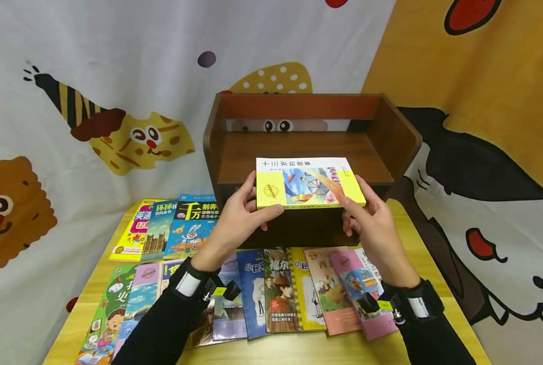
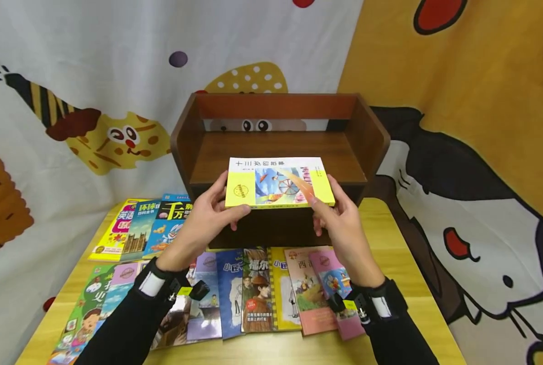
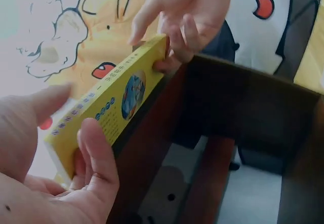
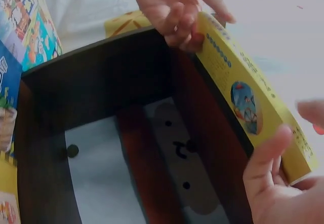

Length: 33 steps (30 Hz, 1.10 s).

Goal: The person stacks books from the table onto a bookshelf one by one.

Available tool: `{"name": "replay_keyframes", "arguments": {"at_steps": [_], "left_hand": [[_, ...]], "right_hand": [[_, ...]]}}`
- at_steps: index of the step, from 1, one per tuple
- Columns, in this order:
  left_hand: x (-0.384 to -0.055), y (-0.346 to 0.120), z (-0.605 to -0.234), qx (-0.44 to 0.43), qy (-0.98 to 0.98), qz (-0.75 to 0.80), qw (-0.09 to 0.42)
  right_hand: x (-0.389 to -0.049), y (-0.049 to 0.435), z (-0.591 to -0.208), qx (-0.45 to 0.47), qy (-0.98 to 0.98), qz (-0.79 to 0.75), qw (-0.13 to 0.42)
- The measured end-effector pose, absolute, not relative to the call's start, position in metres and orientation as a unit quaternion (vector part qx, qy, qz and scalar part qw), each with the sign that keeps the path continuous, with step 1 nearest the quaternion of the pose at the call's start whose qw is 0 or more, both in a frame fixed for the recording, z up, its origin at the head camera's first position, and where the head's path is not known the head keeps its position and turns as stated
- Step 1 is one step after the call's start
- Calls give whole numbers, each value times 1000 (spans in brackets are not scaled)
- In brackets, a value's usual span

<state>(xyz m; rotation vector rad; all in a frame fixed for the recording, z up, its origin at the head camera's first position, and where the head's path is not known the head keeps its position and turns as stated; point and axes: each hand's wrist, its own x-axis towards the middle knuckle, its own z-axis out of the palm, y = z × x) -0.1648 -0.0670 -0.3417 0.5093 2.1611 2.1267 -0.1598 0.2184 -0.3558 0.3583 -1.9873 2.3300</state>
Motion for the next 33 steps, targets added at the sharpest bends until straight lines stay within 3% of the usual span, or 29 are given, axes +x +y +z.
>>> {"name": "replay_keyframes", "arguments": {"at_steps": [4,11,21,28,33], "left_hand": [[-165,-76,-350,191,741,643,-7],[-163,-77,-345,168,847,493,-107],[-157,-77,-341,185,882,401,-165],[-158,-76,-341,190,891,355,-207],[-159,-74,-339,177,903,305,-243]], "right_hand": [[-160,219,-356,138,-660,738,22],[-153,217,-339,109,-761,636,62],[-145,220,-332,125,-861,483,98],[-159,231,-345,140,-892,403,149],[-169,237,-355,143,-907,371,139]]}}
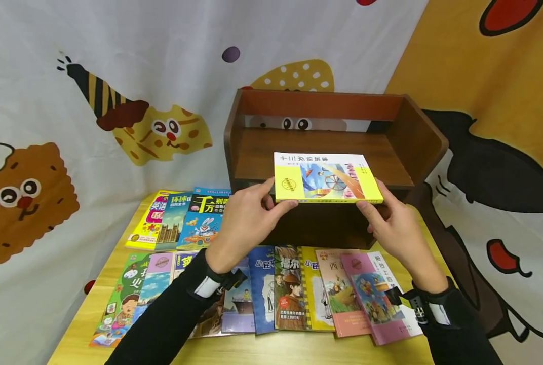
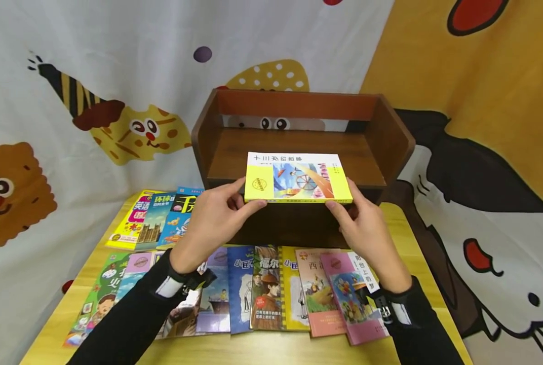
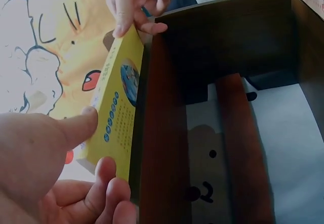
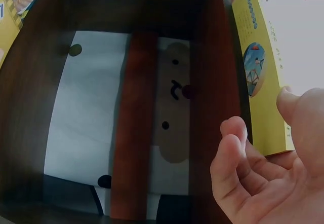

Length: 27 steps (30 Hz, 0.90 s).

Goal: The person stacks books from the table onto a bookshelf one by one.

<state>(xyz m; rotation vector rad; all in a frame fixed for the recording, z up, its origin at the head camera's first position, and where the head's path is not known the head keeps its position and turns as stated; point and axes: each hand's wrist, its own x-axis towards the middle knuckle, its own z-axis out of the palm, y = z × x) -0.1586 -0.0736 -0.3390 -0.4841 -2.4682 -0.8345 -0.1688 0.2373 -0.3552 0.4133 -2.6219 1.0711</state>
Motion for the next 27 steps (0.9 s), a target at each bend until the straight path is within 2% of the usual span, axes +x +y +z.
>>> {"name": "replay_keyframes", "arguments": {"at_steps": [5,9,14,23,27], "left_hand": [[-161,-70,-335,-166,-910,-285,250],[-165,-68,-333,-167,-913,-292,231],[-172,-64,-335,-157,-915,-298,220],[-186,-58,-337,-139,-918,-256,269],[-189,-54,-338,-120,-922,-245,274]], "right_hand": [[-177,238,-354,150,-904,379,130],[-183,237,-352,144,-899,394,127],[-189,234,-350,139,-895,414,91],[-208,233,-349,113,-887,446,45],[-210,231,-346,96,-876,473,24]]}}
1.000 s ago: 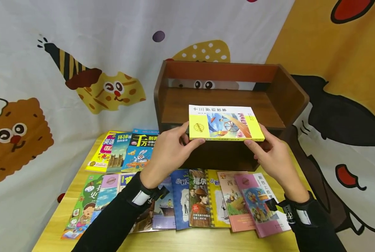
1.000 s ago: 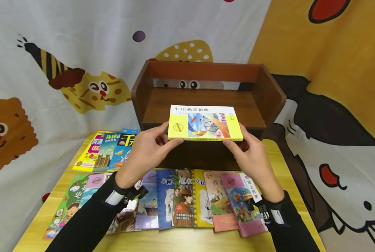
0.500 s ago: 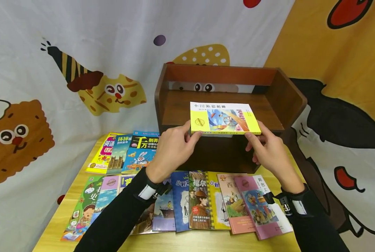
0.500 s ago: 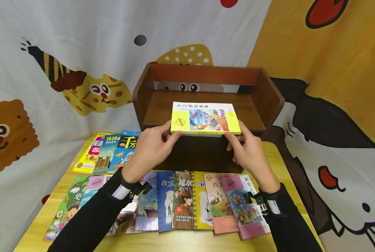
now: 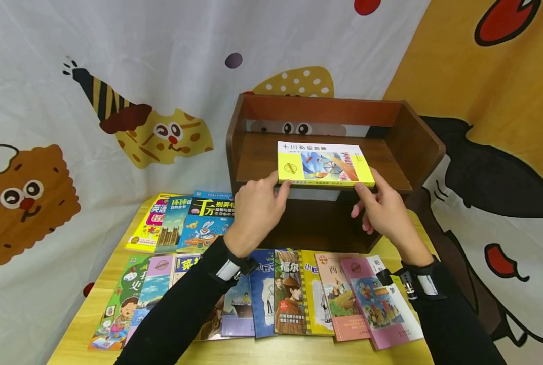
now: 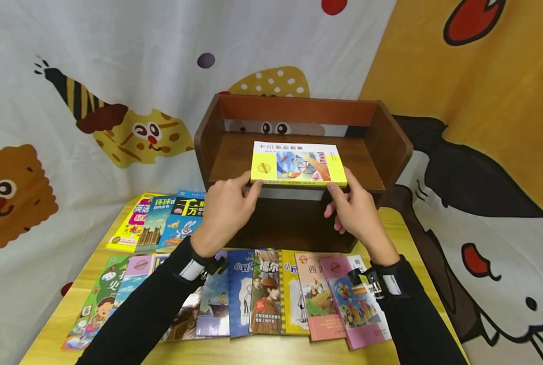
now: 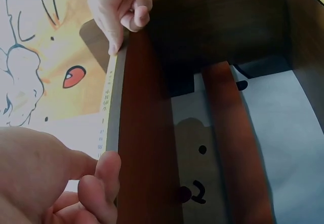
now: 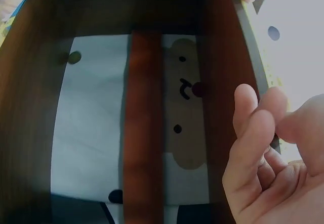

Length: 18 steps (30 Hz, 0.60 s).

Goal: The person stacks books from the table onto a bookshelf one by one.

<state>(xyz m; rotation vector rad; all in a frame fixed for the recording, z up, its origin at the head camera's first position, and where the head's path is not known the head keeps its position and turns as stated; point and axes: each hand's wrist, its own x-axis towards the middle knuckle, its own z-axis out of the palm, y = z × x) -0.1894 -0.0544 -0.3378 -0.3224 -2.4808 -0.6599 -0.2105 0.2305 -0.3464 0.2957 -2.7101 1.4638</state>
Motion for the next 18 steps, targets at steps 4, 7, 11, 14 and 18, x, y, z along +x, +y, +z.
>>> {"name": "replay_keyframes", "arguments": {"at_steps": [4,7,11,14,18], "left_hand": [[-193,-51,-338,-108,-922,-239,284],[-196,-50,-340,-105,-919,-240,295],[-198,-49,-341,-103,-917,-245,298],[-197,-49,-341,-104,-916,-247,298],[-181,-51,-342,-127,-906,-279,291]], "right_hand": [[-212,228,-343,72,-866,495,7],[-217,226,-345,59,-858,511,2],[-219,225,-346,50,-849,526,1],[-217,225,-347,51,-843,536,7],[-209,228,-351,69,-830,553,22]]}}
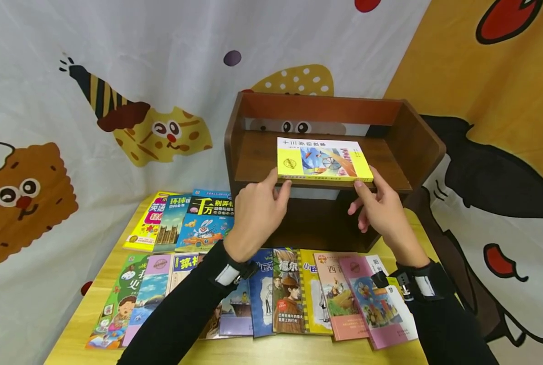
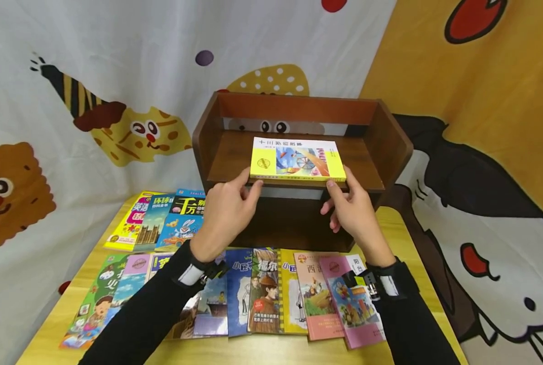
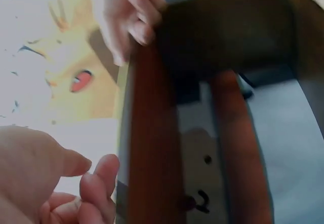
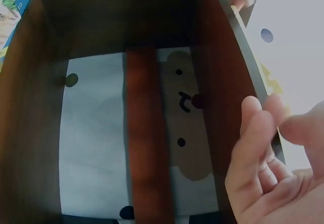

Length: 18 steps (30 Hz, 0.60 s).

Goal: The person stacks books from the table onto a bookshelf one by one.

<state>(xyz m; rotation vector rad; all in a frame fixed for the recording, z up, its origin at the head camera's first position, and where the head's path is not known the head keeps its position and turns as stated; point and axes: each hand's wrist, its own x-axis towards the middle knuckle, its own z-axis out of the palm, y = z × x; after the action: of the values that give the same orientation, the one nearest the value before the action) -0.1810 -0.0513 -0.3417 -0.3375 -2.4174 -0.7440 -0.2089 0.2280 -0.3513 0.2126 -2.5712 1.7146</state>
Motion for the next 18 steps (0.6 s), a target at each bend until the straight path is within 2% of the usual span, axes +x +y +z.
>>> {"name": "replay_keyframes", "arguments": {"at_steps": [5,11,14,18], "left_hand": [[-151,-62,-355,-157,-888,-345,262],[-141,-93,-398,-112,-895,-357,243],[-139,-112,-421,-83,-906,-338,240],[-148,-142,-446,-48,-923,-311,222]], "right_hand": [[-184,241,-366,96,-808,578,62],[-150,254,-405,87,-797,580,145],[-141,254,-431,72,-794,585,145],[-134,253,-462,59,-800,588,102]]}}
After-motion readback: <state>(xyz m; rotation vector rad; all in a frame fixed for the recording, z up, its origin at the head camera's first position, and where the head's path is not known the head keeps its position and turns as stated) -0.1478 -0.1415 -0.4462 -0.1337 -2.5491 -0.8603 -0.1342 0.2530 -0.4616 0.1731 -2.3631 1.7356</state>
